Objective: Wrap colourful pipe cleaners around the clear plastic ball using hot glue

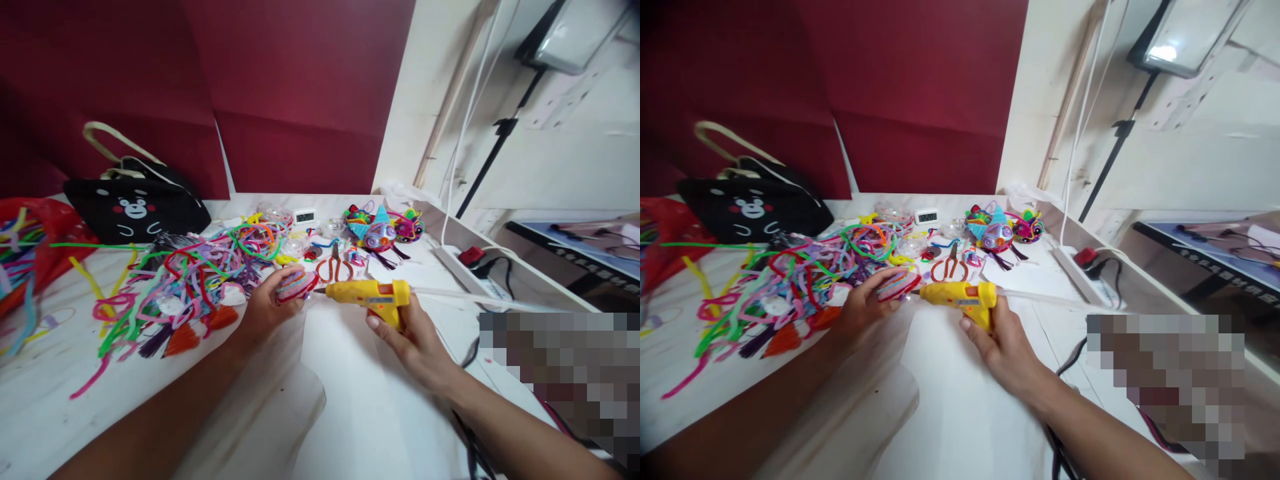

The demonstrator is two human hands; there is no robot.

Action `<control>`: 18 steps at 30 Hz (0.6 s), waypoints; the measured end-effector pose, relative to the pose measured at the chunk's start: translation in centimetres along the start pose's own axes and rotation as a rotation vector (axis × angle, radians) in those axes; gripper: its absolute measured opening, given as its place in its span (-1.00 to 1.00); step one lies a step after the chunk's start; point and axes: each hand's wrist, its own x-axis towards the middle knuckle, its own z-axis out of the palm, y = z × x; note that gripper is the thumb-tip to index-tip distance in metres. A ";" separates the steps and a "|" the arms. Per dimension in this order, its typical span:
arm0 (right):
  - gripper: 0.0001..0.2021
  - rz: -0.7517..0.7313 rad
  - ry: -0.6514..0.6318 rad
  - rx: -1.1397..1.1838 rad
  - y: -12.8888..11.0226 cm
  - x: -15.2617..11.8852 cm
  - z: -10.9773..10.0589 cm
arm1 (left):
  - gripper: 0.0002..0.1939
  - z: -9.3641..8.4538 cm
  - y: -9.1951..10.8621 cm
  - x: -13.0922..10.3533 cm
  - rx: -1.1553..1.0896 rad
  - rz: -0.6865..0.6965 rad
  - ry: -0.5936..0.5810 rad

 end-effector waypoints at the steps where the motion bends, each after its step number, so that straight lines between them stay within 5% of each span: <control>1: -0.64 0.061 -0.018 0.081 -0.2 0.3 0.0 | -0.32 -0.1 0.2 0.0 0.003 -0.014 0.010; 6: -0.55 0.276 -0.204 0.288 -1.2 1.7 -0.7 | -0.29 -0.8 0.2 0.6 0.024 -0.034 0.082; 13: -0.56 0.419 -0.463 0.185 -0.9 2.0 -0.5 | -0.35 -1.7 -0.7 1.0 0.073 0.084 0.087; 15: -0.59 0.374 -0.468 0.033 -0.3 2.0 -0.5 | -0.38 -1.7 -0.7 1.0 0.136 0.166 0.065; 18: -0.63 0.188 -0.285 -0.339 0.0 1.9 -0.8 | -0.41 -1.6 -0.7 0.9 0.214 0.283 0.077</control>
